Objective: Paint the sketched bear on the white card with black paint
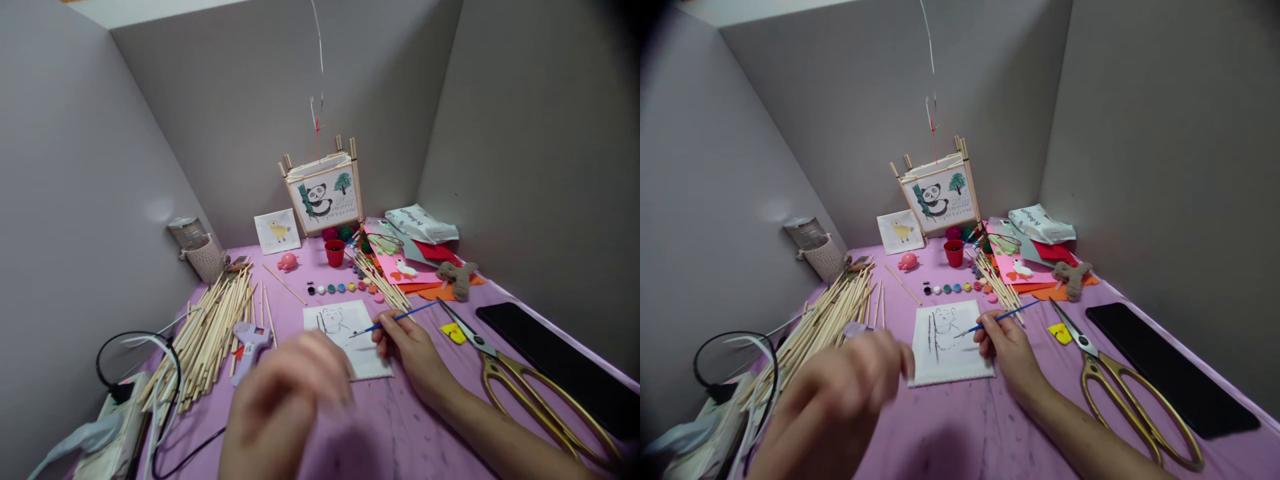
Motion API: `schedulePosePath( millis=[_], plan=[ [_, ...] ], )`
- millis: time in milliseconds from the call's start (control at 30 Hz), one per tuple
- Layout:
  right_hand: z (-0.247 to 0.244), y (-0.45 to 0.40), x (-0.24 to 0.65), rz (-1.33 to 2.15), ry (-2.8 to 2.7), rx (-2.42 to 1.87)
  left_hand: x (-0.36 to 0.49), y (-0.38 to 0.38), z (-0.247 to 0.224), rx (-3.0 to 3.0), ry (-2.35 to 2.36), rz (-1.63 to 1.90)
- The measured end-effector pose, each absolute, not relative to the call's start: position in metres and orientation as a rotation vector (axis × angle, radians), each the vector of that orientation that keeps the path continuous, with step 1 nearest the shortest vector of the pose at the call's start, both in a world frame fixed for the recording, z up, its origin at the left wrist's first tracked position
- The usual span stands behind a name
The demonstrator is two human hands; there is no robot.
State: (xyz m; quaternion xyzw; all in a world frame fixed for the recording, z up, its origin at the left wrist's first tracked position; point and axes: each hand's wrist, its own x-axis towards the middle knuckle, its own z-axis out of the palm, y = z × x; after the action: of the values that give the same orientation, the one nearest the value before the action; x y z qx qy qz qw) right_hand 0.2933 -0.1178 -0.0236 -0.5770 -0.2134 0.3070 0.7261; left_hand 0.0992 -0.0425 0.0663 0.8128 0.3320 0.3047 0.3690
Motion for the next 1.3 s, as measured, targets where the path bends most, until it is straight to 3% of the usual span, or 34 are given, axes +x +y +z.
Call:
schedulePosePath(
  millis=[100, 367, 600, 1300],
  plan=[
    [-0.019, -0.11, 0.3, 0.687, -0.502, -1.305, 0.123, -0.005, 0.05, 1.856, 0.792, 0.749],
    [-0.037, -0.097, 0.293, 0.633, -0.715, -1.396, 0.131, 0.024, -0.019, 2.356, 0.979, 0.571],
    [-0.041, -0.104, 0.286, 0.631, -0.955, -1.458, 0.128, 0.015, -0.031, 2.571, 0.906, 0.592],
    [-0.044, -0.107, 0.286, 0.598, -0.912, -1.48, 0.125, 0.015, -0.035, 2.649, 0.885, 0.594]
  ],
)
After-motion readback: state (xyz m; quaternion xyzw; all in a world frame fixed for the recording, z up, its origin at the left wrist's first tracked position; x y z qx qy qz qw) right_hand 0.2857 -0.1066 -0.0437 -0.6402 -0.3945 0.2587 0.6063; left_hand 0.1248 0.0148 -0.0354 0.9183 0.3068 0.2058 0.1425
